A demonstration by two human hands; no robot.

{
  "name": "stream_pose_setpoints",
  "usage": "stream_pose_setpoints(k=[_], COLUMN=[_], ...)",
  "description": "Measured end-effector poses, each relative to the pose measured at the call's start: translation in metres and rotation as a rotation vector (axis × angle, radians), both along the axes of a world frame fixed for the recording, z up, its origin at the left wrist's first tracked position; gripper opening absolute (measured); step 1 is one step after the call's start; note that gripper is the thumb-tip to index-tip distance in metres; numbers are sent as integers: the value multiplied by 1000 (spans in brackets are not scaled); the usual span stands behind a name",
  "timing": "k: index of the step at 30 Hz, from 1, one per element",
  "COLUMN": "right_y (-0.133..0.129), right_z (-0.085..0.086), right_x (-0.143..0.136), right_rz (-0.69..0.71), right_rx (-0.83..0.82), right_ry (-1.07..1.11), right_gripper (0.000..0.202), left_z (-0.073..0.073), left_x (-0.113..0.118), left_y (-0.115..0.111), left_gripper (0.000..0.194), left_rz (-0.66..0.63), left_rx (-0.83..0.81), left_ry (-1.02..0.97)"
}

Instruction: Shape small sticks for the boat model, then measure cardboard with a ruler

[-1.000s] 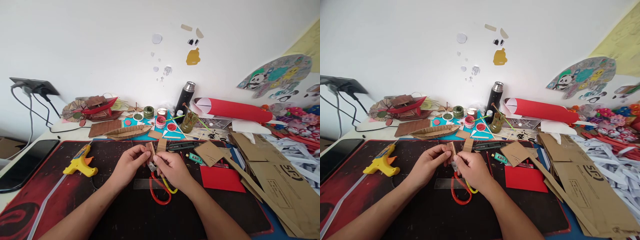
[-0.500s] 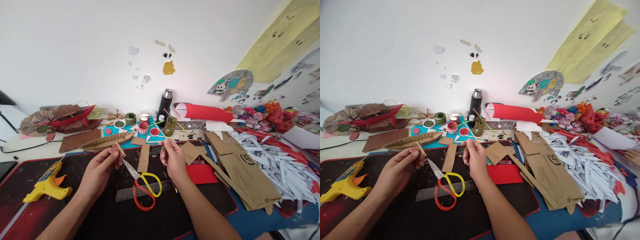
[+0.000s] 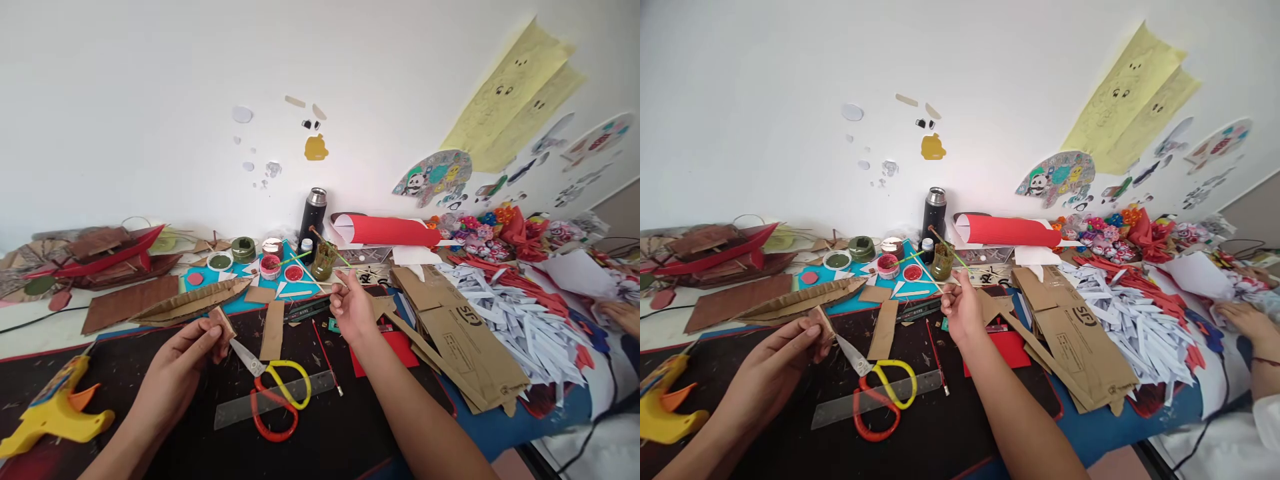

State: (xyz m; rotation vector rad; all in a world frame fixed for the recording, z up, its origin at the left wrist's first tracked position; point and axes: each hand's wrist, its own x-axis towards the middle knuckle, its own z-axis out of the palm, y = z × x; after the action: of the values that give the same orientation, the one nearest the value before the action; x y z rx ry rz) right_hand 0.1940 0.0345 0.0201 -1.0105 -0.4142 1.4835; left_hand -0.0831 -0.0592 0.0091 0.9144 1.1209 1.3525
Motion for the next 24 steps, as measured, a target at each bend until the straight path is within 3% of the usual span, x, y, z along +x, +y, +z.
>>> stream_pose_setpoints(k=[9,24], right_y=[24,31], right_z=[-1,-3], right_x=[13,10], right_rz=[-136,-107], right_rx=[31,61], right_ry=[-25,-40], right_gripper=[55,51], left_z=[-2,-6], left_x=[3,4], left_y=[0,-2], left_gripper=[42,42], left_rz=[-27,-95], left_rx=[-11,-27], left_ry=[20,68])
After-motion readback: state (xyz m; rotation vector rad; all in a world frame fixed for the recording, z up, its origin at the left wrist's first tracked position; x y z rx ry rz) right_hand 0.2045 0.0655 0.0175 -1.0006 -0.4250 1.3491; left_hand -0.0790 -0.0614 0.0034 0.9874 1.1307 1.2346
